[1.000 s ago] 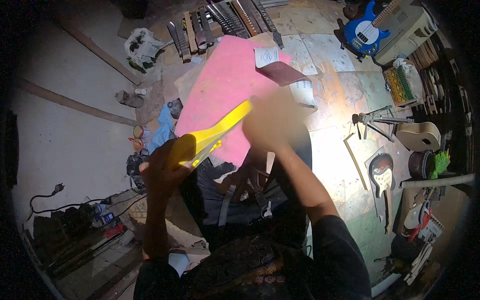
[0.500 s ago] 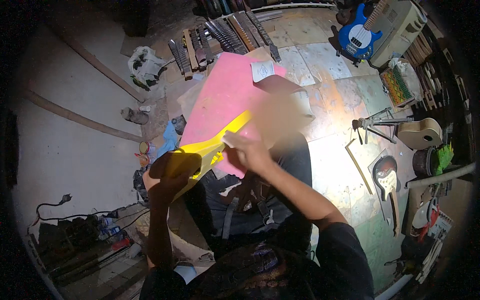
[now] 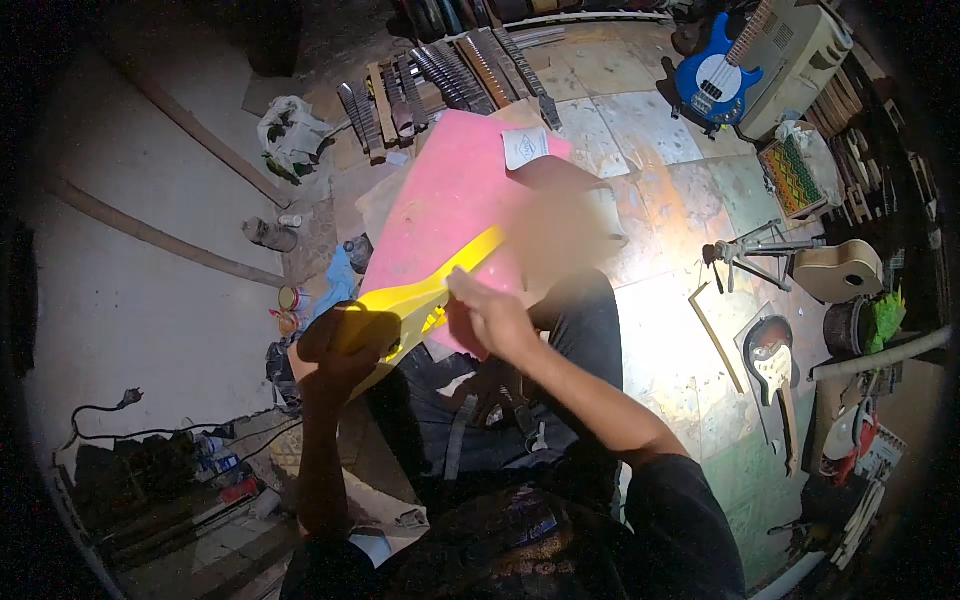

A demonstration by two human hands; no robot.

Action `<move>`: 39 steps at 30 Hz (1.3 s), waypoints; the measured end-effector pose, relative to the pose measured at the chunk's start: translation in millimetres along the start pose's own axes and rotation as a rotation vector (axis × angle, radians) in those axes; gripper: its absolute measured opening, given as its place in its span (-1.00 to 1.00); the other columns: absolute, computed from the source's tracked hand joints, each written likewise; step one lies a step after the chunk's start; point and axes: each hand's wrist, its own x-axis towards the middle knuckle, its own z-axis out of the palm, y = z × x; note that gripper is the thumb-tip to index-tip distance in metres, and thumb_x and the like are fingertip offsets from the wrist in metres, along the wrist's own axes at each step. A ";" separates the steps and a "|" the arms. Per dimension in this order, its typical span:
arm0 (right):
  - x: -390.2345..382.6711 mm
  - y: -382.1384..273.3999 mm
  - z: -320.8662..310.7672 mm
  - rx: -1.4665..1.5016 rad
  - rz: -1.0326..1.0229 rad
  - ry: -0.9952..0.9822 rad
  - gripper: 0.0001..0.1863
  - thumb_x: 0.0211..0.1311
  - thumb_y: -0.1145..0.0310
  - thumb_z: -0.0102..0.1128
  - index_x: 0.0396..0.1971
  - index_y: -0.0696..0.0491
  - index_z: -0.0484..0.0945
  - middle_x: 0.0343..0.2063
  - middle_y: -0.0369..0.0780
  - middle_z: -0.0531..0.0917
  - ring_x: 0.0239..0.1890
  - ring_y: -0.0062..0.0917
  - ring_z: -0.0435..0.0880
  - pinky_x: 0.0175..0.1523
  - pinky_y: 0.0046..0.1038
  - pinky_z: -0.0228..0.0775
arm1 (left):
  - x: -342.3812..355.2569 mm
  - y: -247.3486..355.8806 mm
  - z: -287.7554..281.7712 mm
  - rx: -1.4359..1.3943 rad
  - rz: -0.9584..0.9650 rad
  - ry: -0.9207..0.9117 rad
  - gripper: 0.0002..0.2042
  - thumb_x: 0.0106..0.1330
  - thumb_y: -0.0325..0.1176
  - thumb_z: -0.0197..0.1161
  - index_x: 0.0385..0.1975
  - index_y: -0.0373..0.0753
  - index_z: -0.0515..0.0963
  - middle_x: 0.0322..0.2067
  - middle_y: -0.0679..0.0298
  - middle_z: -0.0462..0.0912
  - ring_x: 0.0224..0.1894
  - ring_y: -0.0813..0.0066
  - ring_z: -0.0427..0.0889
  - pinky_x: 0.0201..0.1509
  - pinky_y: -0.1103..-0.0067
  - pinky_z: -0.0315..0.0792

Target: The person sands the surface and sides of a yellow guitar body using a piece of sandpaper and a sanding block.

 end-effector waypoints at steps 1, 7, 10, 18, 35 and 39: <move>-3.9 -3.7 -5.4 -0.017 0.030 -0.119 -0.37 0.24 0.69 -0.04 0.30 -0.02 0.59 0.26 -0.04 0.62 0.26 -0.17 0.66 0.33 -0.28 0.56 | -0.8 -2.2 -0.9 0.008 0.006 0.001 -0.61 0.03 -0.23 0.64 -0.13 -0.14 0.72 -0.17 0.21 0.82 -0.19 0.25 0.84 -0.06 0.42 0.70; 14.5 -2.6 -21.4 -0.105 0.203 -0.127 -0.36 0.21 0.71 -0.05 0.31 0.06 0.58 0.29 -0.03 0.61 0.33 -0.22 0.62 0.43 -0.32 0.46 | 1.7 5.8 2.7 -0.040 0.002 0.003 -0.60 0.05 -0.22 0.64 -0.11 -0.14 0.71 -0.17 0.20 0.82 -0.17 0.25 0.85 -0.05 0.43 0.70; -1.9 -7.4 -12.4 -0.141 0.088 -0.124 -0.38 0.23 0.69 -0.03 0.30 0.02 0.59 0.26 -0.06 0.63 0.28 -0.22 0.66 0.38 -0.32 0.52 | -0.9 -0.4 0.8 -0.053 0.006 0.002 -0.62 0.06 -0.22 0.64 -0.14 -0.14 0.72 -0.18 0.20 0.82 -0.18 0.25 0.84 -0.05 0.43 0.70; -10.0 -3.4 -2.5 -0.080 0.042 -0.096 -0.28 0.16 0.66 0.09 0.35 -0.19 0.58 0.26 -0.07 0.62 0.14 -0.12 0.73 0.21 -0.23 0.64 | -2.8 1.0 0.7 0.021 0.014 -0.007 -0.63 0.05 -0.26 0.61 -0.12 -0.11 0.73 -0.17 0.23 0.82 -0.18 0.26 0.84 -0.06 0.45 0.70; -6.6 23.1 -6.6 -0.207 0.130 -0.086 -0.23 0.17 0.67 0.04 0.38 -0.28 0.55 0.21 -0.04 0.65 0.04 -0.09 0.78 0.10 -0.22 0.68 | -11.1 -7.8 8.8 0.088 0.134 0.038 -0.44 -0.09 -0.25 0.64 0.03 -0.16 0.71 -0.15 0.12 0.81 -0.18 0.14 0.83 -0.05 0.33 0.72; 1.0 72.6 -24.8 -0.376 0.357 -0.217 -0.28 0.21 0.67 0.02 0.35 -0.23 0.57 0.11 0.03 0.68 0.01 -0.06 0.77 0.03 -0.19 0.67 | -9.9 -4.2 10.4 0.070 0.121 -0.009 -0.43 -0.10 -0.26 0.64 0.02 -0.18 0.71 -0.15 0.12 0.81 -0.17 0.13 0.83 -0.04 0.32 0.72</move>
